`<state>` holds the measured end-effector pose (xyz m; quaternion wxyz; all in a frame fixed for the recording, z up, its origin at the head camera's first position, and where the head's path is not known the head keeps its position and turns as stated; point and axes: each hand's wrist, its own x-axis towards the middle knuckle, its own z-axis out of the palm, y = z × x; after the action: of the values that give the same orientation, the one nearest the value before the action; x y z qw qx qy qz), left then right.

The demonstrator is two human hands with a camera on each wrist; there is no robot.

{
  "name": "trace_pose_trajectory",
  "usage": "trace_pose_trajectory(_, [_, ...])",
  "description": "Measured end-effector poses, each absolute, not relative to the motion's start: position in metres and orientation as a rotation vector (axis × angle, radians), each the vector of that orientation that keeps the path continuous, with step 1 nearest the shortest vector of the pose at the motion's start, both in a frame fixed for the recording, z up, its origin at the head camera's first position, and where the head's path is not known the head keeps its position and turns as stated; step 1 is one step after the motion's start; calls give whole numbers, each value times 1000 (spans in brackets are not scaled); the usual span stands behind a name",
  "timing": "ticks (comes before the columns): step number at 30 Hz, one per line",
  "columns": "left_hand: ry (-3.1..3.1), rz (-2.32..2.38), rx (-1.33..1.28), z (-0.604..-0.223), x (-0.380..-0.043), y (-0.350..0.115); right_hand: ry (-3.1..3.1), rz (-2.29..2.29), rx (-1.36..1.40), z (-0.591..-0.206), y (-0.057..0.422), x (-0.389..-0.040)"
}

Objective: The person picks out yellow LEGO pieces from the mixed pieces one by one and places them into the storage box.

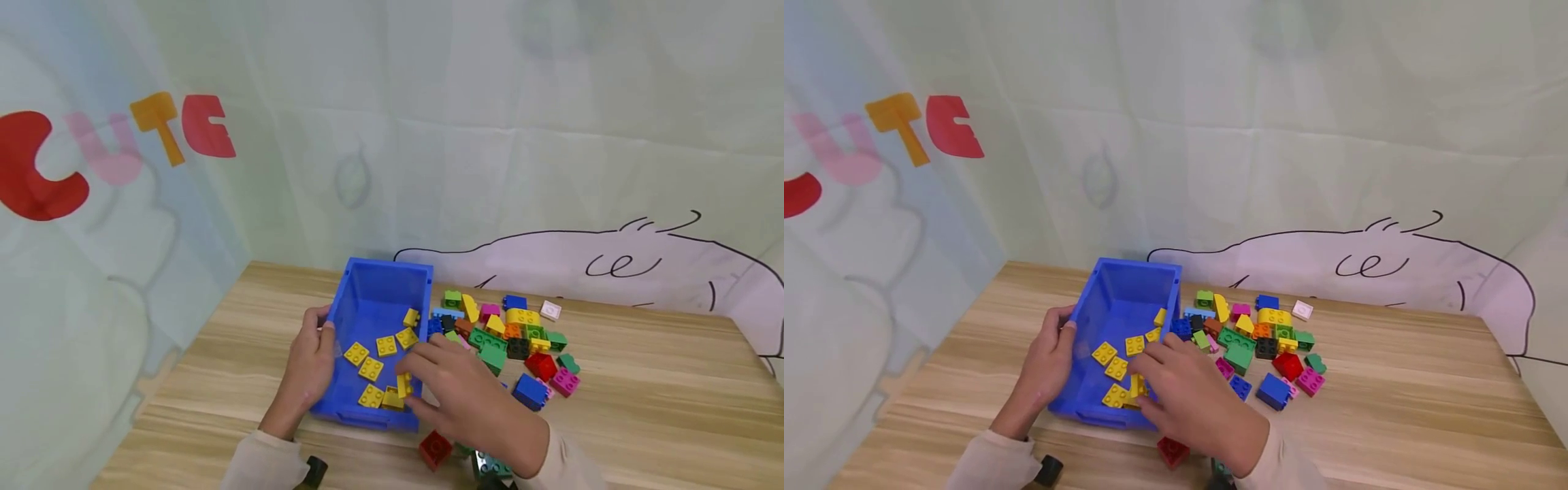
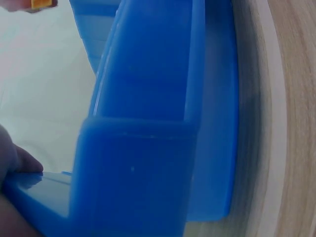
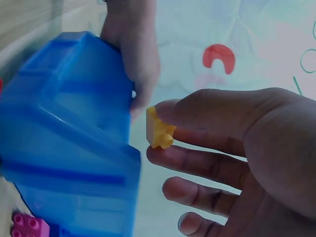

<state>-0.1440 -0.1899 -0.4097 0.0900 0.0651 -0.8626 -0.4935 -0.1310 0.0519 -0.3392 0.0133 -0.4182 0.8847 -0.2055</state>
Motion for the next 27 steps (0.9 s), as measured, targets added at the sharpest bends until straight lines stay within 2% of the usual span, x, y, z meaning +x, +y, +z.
trace_pose_trajectory(27, [-2567,-1481,219,-410,-144,-189,2856,-496,-1300,-356,38,-134])
